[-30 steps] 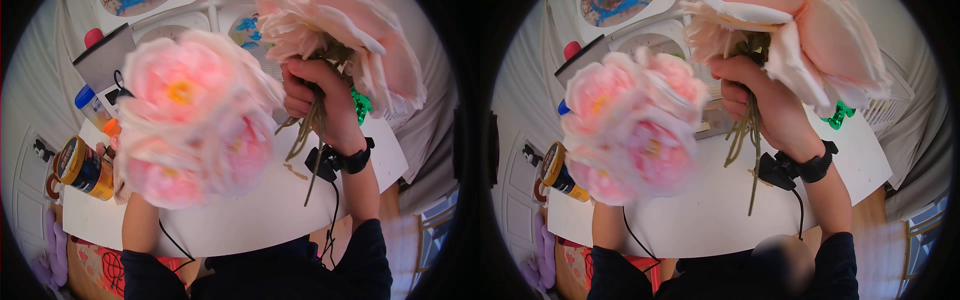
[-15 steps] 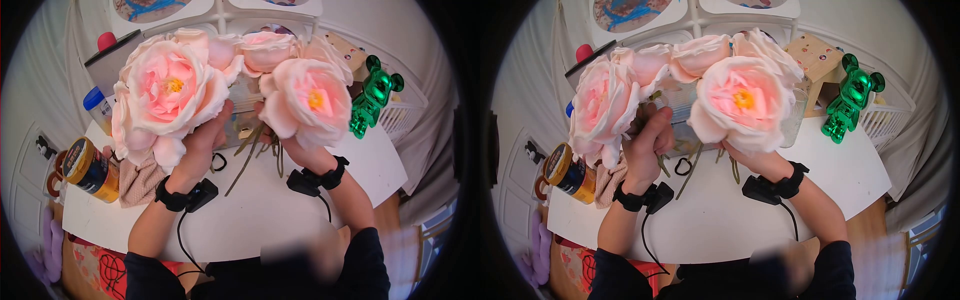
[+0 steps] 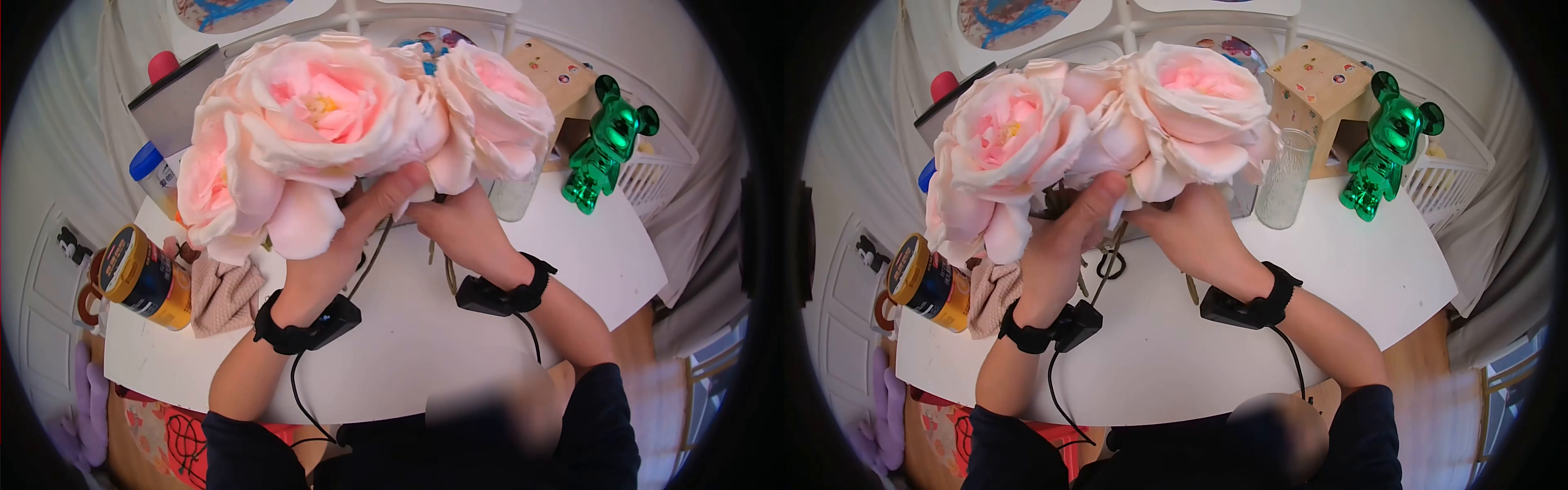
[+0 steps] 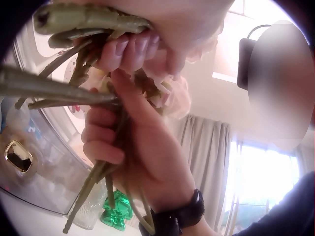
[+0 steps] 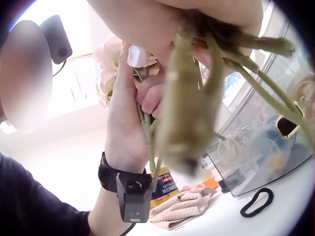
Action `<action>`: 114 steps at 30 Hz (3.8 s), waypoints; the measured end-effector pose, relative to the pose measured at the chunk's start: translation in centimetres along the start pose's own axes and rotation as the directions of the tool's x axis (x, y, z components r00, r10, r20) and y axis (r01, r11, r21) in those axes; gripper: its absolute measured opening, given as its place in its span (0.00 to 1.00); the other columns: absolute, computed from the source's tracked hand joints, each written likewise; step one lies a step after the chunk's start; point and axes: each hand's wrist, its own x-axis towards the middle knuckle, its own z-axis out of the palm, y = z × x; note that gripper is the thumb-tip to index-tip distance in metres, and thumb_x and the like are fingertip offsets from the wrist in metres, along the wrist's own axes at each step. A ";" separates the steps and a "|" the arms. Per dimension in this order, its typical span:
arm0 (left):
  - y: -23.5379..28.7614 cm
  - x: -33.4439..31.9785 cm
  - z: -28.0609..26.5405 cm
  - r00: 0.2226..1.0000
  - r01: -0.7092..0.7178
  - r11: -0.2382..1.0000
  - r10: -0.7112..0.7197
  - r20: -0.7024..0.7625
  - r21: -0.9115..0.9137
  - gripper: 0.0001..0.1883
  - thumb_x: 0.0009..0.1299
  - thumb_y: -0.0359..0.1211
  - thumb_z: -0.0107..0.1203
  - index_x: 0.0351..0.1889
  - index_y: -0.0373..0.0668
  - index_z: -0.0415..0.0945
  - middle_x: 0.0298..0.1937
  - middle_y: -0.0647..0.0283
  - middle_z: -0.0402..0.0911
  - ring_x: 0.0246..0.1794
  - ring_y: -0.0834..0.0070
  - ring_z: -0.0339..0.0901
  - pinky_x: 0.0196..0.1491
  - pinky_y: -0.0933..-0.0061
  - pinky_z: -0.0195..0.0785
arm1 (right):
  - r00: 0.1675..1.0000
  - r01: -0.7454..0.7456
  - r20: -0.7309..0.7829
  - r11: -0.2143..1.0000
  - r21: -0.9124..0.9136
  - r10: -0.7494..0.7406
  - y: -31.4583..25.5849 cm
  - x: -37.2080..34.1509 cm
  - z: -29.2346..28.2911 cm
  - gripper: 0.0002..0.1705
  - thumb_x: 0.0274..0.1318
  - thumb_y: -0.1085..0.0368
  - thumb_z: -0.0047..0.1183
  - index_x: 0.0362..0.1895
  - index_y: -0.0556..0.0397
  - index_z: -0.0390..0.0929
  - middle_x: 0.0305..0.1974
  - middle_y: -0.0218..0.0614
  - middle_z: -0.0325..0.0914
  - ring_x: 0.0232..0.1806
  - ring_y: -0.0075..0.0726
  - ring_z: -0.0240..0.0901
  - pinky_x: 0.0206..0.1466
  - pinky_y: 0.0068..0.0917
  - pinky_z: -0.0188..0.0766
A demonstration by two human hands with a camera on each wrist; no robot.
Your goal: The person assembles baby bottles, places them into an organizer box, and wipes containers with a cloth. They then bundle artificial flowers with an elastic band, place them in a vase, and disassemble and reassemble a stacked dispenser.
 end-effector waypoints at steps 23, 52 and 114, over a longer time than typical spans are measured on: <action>0.6 1.1 -2.6 0.979 0.157 0.970 -0.178 -0.101 -0.186 0.22 0.71 0.42 0.76 0.55 0.40 0.83 0.42 0.71 0.86 0.34 0.90 0.80 0.27 0.85 0.65 | 0.998 -0.008 -0.052 0.862 0.506 0.040 0.2 1.2 -0.8 0.13 0.80 0.63 0.53 0.59 0.56 0.78 0.46 0.37 0.86 0.48 0.35 0.85 0.53 0.31 0.80; 1.3 1.0 -3.2 0.986 0.139 0.989 -0.142 -0.083 -0.043 0.20 0.81 0.45 0.58 0.63 0.42 0.78 0.34 0.74 0.79 0.24 0.89 0.69 0.24 0.84 0.53 | 0.899 0.432 0.056 0.862 -0.265 -0.433 4.4 1.0 -4.4 0.12 0.78 0.63 0.54 0.57 0.51 0.82 0.48 0.29 0.86 0.55 0.26 0.77 0.59 0.28 0.73; -3.2 0.2 -1.4 0.997 0.018 0.983 -0.032 -0.071 -0.184 0.11 0.78 0.37 0.65 0.46 0.45 0.74 0.27 0.75 0.68 0.18 0.85 0.59 0.21 0.78 0.46 | 0.960 0.272 0.046 0.961 0.050 -0.275 1.7 -1.5 -0.6 0.10 0.78 0.63 0.55 0.39 0.53 0.79 0.21 0.25 0.72 0.25 0.23 0.70 0.28 0.25 0.65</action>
